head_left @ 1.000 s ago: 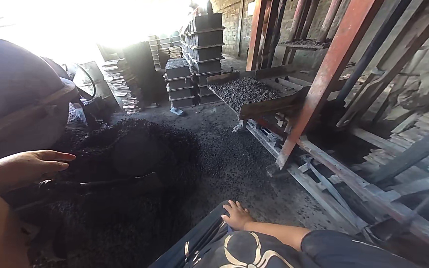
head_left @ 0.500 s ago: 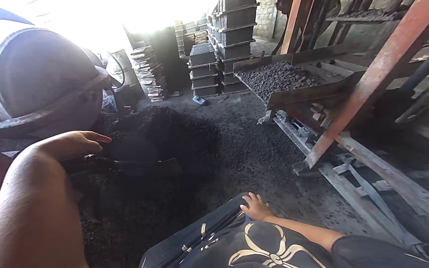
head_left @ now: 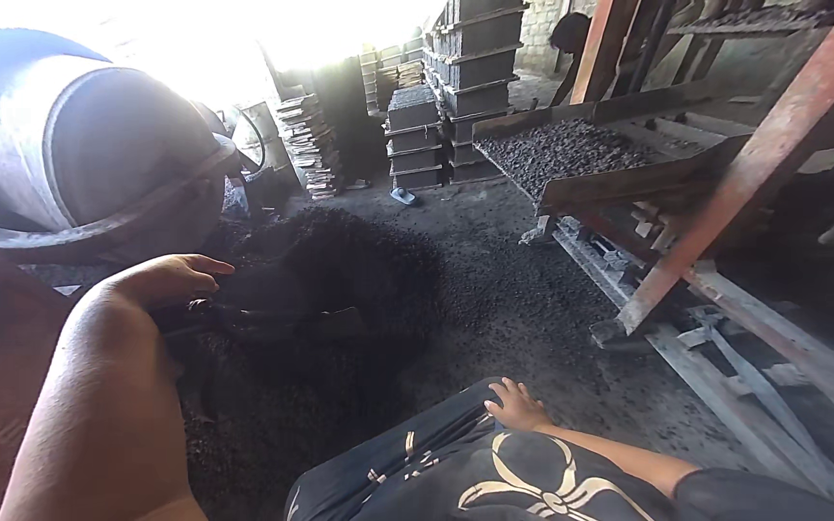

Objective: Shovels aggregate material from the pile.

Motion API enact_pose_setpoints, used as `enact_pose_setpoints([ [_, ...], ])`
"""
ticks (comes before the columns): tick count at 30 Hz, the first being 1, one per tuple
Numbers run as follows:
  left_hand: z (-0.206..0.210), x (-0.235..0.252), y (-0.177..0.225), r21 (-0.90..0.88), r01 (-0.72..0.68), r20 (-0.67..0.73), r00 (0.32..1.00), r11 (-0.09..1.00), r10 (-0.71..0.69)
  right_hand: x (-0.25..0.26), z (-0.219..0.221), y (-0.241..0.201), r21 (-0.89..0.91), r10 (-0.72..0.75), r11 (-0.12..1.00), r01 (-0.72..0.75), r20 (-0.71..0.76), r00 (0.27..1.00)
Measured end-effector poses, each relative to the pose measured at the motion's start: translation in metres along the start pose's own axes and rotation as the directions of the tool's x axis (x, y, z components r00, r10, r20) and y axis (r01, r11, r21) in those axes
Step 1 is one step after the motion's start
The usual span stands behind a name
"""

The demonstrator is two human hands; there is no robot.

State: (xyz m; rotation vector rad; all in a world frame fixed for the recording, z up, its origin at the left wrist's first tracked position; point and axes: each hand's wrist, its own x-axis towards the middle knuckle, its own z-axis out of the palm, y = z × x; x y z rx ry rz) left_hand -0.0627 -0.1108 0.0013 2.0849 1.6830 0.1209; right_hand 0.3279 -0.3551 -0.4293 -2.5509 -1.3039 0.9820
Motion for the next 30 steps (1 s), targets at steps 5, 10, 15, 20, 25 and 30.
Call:
enact_pose_setpoints([
  [5, -0.001, -0.009, 0.005, 0.044, 0.004, 0.033, 0.999, 0.999, -0.006, -0.002, -0.002, 0.005, 0.007, 0.001, 1.000, -0.001, -0.008, 1.000],
  [10, -0.002, -0.004, 0.003, 0.026, -0.024, 0.044, 0.999, 0.999, 0.023, 0.000, 0.002, 0.009, 0.018, 0.007, 1.000, -0.006, -0.022, 1.000],
  [15, -0.004, -0.001, -0.003, -0.093, -0.034, 0.034, 0.999, 0.995, 0.037, 0.001, 0.001, 0.012, 0.015, 0.015, 1.000, -0.015, -0.031, 0.999],
  [20, -0.007, 0.000, -0.008, -0.088, -0.047, 0.013, 0.999, 0.995, 0.049, 0.001, 0.001, 0.012, 0.004, 0.015, 1.000, -0.014, -0.041, 0.999],
  [25, -0.008, 0.000, -0.005, -0.116, -0.005, -0.029, 1.000, 0.993, 0.002, 0.000, 0.002, 0.008, 0.001, 0.018, 1.000, -0.018, -0.043, 0.999],
  [30, -0.006, 0.002, -0.002, -0.156, 0.026, -0.048, 0.998, 0.987, -0.034, 0.000, 0.003, 0.007, -0.009, 0.017, 1.000, -0.017, -0.049, 0.999],
])
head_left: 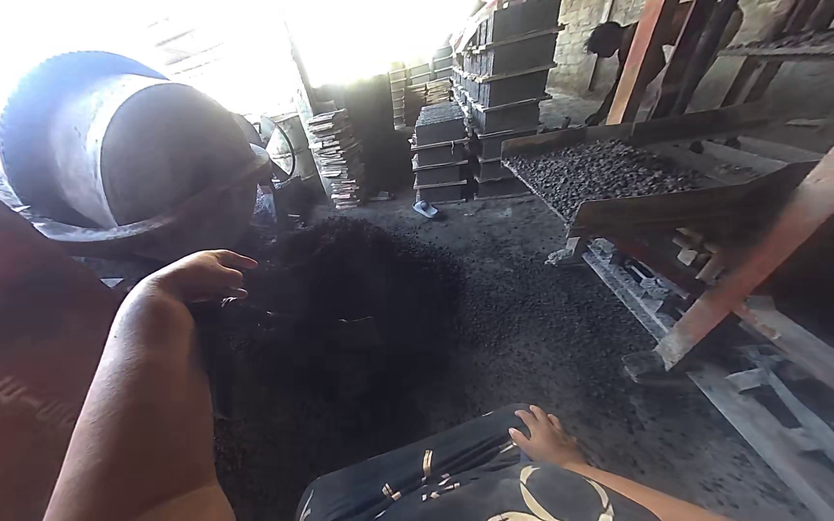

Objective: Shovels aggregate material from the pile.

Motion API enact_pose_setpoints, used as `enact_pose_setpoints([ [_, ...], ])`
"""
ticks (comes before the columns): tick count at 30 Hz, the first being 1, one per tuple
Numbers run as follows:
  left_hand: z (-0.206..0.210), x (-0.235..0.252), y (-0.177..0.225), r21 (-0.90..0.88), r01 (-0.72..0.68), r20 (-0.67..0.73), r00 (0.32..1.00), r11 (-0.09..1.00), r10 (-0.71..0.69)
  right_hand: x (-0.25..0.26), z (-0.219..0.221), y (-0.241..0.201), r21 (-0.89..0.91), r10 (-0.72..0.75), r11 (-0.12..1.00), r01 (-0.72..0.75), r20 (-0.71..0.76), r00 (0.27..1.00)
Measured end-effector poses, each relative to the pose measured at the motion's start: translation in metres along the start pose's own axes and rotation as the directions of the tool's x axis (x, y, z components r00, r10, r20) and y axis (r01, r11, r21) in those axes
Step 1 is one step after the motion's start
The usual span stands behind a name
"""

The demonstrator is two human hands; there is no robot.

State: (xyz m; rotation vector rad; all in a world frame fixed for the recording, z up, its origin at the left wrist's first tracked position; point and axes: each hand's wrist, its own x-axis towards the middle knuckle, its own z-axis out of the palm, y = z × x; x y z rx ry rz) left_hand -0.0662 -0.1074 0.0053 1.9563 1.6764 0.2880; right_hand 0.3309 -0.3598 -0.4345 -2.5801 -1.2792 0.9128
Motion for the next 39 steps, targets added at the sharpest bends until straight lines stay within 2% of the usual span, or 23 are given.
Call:
enact_pose_setpoints([
  [6, 0.001, 0.001, 0.000, 0.028, -0.003, -0.017, 1.000, 1.000, 0.004, -0.002, -0.001, 0.001, 0.018, -0.017, 1.000, 0.017, 0.000, 1.000],
  [12, 0.002, 0.005, 0.003, -0.070, 0.027, -0.017, 0.999, 0.997, -0.028, -0.003, -0.003, 0.002, 0.008, -0.015, 1.000, 0.015, 0.001, 1.000],
  [18, 0.003, 0.008, 0.005, -0.090, 0.040, -0.014, 0.999, 0.995, -0.042, -0.003, -0.003, 0.000, 0.010, -0.018, 1.000, 0.018, 0.005, 1.000],
  [26, 0.004, 0.007, 0.006, -0.052, -0.005, 0.052, 0.999, 0.999, 0.008, -0.001, -0.001, 0.000, 0.013, -0.013, 1.000, 0.013, 0.006, 1.000],
  [39, 0.010, 0.007, 0.009, -0.044, -0.042, 0.066, 0.997, 0.998, 0.045, -0.004, -0.002, 0.000, 0.024, -0.018, 1.000, 0.018, -0.004, 1.000],
])
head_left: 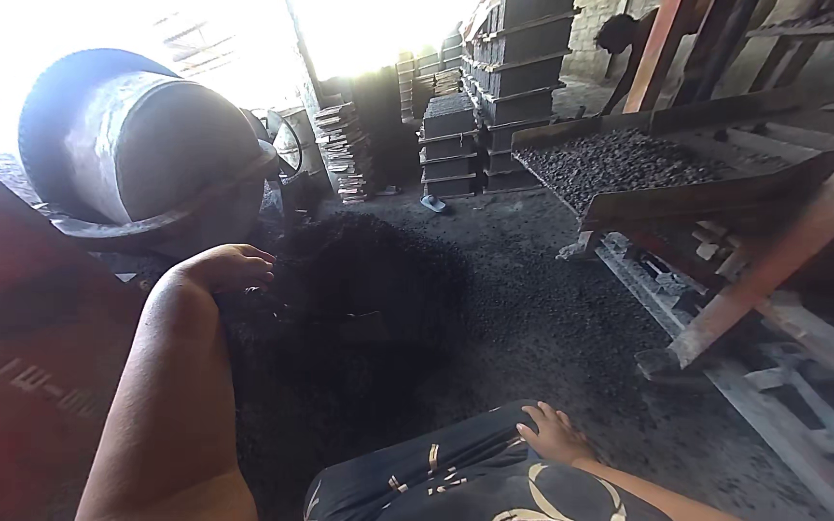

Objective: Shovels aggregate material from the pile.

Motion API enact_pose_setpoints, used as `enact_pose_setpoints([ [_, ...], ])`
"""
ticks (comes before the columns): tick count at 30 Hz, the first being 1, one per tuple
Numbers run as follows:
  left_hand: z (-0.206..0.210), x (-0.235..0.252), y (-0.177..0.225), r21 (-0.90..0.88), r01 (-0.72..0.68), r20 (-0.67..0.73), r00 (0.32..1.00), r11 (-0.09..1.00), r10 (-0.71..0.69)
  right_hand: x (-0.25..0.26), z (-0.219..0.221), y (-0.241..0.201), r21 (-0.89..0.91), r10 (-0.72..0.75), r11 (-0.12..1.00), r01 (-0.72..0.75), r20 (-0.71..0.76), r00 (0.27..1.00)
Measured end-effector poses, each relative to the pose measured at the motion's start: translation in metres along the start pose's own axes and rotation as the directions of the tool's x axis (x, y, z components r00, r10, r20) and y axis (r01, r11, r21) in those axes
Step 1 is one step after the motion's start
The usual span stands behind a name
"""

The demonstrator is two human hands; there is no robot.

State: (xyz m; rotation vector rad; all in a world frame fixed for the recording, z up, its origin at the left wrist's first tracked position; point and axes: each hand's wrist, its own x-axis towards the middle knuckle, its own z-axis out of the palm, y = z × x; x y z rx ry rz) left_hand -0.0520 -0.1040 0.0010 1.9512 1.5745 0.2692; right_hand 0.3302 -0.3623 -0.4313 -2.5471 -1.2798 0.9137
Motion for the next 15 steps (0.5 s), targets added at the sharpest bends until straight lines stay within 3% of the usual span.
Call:
enact_pose_setpoints([
  [15, 0.003, 0.005, 0.008, 0.057, 0.002, 0.007, 1.000, 0.998, -0.002, 0.004, 0.000, 0.001, -0.020, 0.015, 1.000, -0.015, 0.009, 1.000],
])
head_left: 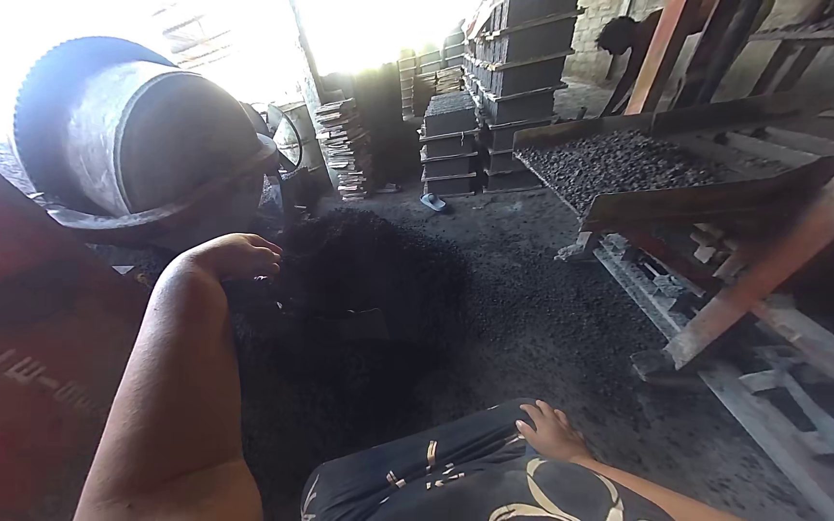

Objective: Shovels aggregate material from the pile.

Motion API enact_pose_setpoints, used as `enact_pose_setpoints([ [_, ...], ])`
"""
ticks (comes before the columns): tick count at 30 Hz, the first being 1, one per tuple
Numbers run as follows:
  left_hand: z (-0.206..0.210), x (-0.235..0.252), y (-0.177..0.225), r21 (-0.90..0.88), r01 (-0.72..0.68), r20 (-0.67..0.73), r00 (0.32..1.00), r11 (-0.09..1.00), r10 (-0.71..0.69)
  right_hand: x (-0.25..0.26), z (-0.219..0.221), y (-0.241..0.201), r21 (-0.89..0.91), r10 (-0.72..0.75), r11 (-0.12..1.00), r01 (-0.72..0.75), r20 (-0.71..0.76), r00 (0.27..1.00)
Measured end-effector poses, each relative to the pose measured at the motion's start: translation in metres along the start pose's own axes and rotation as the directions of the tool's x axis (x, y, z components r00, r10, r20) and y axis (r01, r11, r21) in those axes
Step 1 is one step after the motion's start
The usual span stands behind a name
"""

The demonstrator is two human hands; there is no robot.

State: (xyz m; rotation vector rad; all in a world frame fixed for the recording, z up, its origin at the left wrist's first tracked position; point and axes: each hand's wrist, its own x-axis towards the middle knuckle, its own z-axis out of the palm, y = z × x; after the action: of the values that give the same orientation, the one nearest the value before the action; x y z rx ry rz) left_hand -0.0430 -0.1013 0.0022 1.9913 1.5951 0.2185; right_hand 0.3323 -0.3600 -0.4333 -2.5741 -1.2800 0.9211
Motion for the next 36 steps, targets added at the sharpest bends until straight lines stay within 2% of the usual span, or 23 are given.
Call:
enact_pose_setpoints([
  [11, -0.005, 0.008, -0.010, 0.042, -0.032, 0.047, 0.998, 0.999, 0.030, 0.004, 0.005, -0.001, -0.006, -0.002, 1.000, 0.002, -0.007, 1.000],
  [36, -0.008, 0.005, -0.003, 0.056, -0.025, 0.016, 1.000, 0.998, 0.024, 0.002, 0.004, -0.001, 0.005, 0.001, 1.000, -0.001, -0.031, 1.000],
])
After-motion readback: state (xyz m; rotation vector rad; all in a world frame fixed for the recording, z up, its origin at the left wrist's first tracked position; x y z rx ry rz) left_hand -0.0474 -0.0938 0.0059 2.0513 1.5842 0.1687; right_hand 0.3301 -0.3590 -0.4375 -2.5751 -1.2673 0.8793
